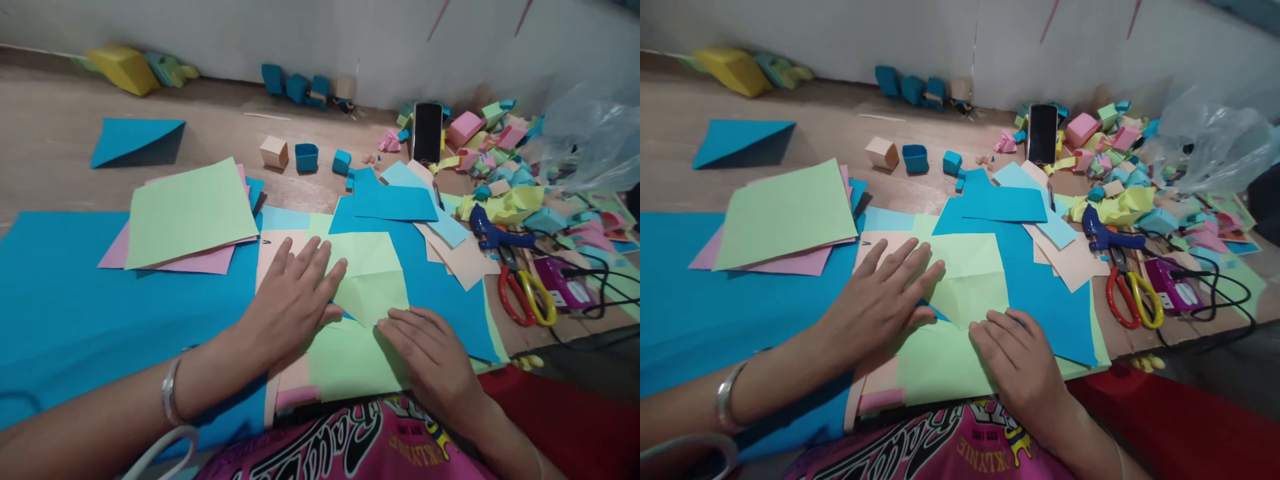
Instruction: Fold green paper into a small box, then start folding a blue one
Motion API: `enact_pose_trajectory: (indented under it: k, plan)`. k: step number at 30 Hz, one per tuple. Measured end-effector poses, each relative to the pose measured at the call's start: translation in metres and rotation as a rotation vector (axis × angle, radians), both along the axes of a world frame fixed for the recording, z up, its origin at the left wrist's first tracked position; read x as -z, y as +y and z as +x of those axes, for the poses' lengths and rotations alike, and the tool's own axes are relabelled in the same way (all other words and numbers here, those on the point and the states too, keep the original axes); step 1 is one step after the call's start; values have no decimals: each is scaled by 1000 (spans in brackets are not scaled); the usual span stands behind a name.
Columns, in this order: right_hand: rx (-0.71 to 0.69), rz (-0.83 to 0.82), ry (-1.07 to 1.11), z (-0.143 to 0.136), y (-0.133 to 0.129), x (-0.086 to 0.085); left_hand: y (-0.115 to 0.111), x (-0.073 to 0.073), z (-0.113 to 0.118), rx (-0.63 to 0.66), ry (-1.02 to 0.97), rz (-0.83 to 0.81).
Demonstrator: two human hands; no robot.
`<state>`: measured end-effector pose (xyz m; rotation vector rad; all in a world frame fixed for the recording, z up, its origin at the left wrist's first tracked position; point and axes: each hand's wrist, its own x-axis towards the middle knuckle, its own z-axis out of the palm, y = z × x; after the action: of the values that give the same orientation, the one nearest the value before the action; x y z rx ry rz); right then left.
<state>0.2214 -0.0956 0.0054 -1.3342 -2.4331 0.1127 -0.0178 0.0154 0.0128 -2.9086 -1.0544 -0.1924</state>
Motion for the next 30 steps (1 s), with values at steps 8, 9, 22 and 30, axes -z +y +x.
enact_pose_trajectory:
  k: [8,9,22,30]
  plan:
    - [207,117,-66,25,16,1,-16,-5,3,199,-211,113]
    - [233,106,-72,26,17,2,-17,-4,3,223,-203,90]
    - [94,-263,416,21,16,-7,-13,18,7,217,-109,-46]
    - [-92,132,167,7,22,-4,-11,11,8,124,-229,-17]
